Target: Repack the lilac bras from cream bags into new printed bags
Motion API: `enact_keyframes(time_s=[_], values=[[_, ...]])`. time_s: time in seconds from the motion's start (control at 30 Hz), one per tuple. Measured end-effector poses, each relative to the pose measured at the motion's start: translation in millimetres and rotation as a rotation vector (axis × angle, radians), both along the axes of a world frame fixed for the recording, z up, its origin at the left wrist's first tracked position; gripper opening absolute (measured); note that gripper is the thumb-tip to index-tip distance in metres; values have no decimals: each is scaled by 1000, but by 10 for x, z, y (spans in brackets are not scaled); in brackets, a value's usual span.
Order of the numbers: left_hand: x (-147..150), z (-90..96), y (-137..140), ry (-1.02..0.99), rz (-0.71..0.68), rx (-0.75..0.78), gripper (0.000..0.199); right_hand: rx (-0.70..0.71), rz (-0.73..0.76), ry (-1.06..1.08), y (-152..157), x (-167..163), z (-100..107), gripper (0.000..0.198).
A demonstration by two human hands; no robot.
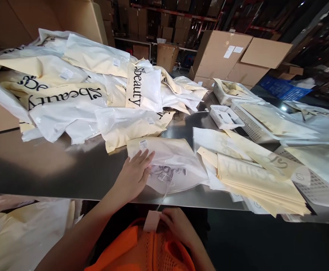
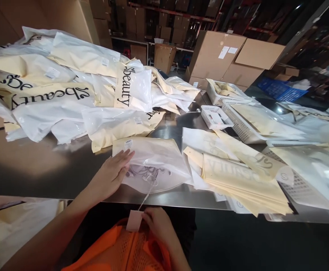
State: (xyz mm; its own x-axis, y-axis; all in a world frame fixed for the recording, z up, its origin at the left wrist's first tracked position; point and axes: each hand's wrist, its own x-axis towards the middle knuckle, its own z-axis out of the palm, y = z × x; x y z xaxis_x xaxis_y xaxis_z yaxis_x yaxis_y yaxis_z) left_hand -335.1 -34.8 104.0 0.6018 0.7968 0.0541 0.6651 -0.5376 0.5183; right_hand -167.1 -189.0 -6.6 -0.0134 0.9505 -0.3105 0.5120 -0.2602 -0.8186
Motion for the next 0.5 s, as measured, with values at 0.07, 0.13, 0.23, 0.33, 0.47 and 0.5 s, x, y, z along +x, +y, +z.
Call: enact_keyframes(time_s=[0.07,0.13,0.23,0.33,0.47,0.5], values=[[-70,-55,-40,41,-53,10,50,15,65,-52,67,78,263,30],[-126,-111,-84,60,-88,-4,50,18,76,15,119,154,497,27],[-167,-162,-129,57,-84,-19,50,-95,135,-189,163,158,643,40],[-183,-169,-136,47,-56,-1,50,-270,241,-581,125,42,478,52],[-193,-193,-136,53,-60,-3,50,-264,50,-536,73,-55,-30,57],[-195,-209,-140,55,-67,-12,50,-200,-17,-449,78,-50,-146,52]])
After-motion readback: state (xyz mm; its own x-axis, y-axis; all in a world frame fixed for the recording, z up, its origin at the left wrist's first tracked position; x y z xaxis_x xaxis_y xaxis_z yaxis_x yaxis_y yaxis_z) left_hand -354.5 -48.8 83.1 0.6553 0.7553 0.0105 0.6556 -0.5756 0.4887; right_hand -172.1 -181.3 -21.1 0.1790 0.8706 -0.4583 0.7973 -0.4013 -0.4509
